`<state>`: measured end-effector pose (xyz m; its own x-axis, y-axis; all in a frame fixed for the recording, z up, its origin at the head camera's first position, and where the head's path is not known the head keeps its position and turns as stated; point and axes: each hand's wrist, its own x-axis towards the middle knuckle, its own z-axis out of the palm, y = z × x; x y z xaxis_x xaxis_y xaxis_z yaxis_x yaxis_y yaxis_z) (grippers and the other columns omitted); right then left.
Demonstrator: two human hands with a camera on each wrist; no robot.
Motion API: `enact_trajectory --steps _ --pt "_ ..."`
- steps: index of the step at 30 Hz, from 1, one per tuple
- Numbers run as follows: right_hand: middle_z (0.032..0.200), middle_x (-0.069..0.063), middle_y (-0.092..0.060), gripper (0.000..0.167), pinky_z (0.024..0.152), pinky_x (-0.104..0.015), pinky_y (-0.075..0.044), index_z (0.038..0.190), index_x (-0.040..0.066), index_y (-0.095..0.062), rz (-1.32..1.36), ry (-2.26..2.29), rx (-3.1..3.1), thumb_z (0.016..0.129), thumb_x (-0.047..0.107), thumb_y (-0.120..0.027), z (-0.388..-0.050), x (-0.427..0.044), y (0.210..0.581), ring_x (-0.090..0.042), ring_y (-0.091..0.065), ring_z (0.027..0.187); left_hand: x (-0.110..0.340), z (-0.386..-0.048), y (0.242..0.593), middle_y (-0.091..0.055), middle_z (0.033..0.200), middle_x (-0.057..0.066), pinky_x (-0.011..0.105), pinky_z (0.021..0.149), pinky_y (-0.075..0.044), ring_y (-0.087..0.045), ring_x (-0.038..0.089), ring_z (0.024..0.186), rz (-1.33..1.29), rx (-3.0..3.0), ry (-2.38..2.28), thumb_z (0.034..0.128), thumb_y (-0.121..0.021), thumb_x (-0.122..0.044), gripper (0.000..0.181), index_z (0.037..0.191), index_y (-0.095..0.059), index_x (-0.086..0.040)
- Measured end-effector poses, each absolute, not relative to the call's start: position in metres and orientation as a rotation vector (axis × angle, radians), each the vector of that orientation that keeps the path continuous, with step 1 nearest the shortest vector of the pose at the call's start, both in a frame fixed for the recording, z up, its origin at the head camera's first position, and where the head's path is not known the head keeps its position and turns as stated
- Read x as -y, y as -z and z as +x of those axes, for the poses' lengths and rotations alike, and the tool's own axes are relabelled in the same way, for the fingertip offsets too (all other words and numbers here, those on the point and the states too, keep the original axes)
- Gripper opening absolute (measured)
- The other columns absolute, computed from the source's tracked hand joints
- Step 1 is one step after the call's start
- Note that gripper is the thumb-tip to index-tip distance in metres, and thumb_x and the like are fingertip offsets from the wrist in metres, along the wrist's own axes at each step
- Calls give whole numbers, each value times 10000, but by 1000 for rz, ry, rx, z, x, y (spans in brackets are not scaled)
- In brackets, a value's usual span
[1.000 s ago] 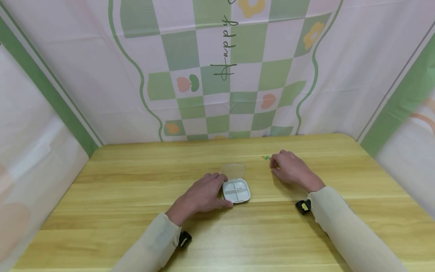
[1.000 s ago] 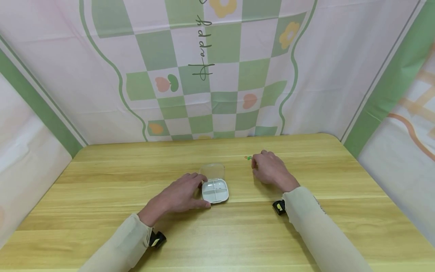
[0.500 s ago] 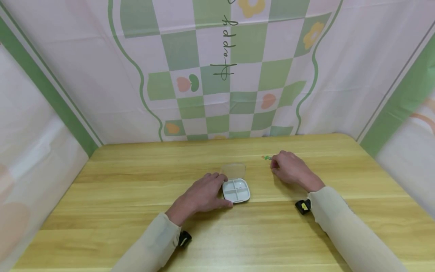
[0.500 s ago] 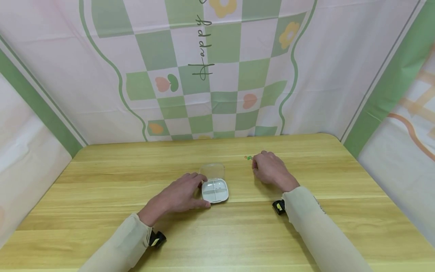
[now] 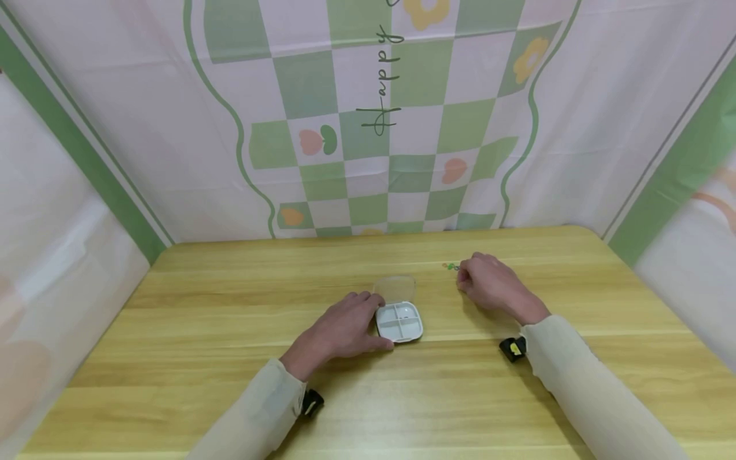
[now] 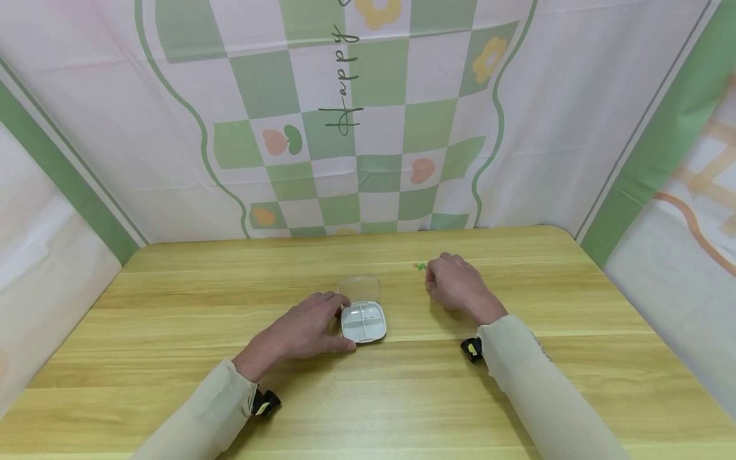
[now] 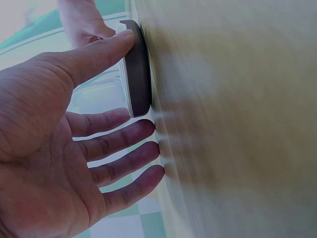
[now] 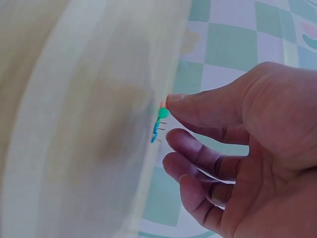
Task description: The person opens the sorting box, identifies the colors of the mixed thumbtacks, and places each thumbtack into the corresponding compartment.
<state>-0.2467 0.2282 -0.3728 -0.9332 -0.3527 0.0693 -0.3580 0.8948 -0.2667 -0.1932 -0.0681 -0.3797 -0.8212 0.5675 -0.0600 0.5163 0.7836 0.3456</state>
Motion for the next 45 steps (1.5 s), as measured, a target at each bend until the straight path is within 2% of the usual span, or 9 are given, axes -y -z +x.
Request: enact_trajectory --steps 12,21,34,45 --pt "880 -56 -601 39 762 -459 -496 874 33 -700 623 -448 3001 913 37 -698 -238 -217 359 -241 -560 831 69 -193 380 -609 1301 99 393 971 -479 -564 247 1145 861 -2809 -480 861 -795 -488 732 1394 -538 -56" --pt "884 -39 -600 77 763 -447 -503 867 79 -693 692 -456 2973 918 22 -702 -228 -205 350 -223 -561 827 69 -193 381 -608 1304 95 390 968 -478 -561 241 1140 853 -2806 -482 862 -794 -492 731 1394 -538 -61" --pt "868 7 -574 114 739 -414 -506 862 92 -683 769 -498 2983 906 -12 -679 -215 -189 340 -184 -562 820 68 -194 380 -604 1315 93 388 973 -478 -561 238 1146 839 -2809 -466 862 -790 -497 738 1402 -535 -64" --pt "849 41 -565 133 688 -352 -487 855 126 -684 870 -470 2929 892 0 -705 -205 -176 340 -147 -546 781 68 -194 379 -605 1302 87 380 953 -484 -563 230 1119 844 -2809 -452 863 -784 -511 736 1398 -536 -70"
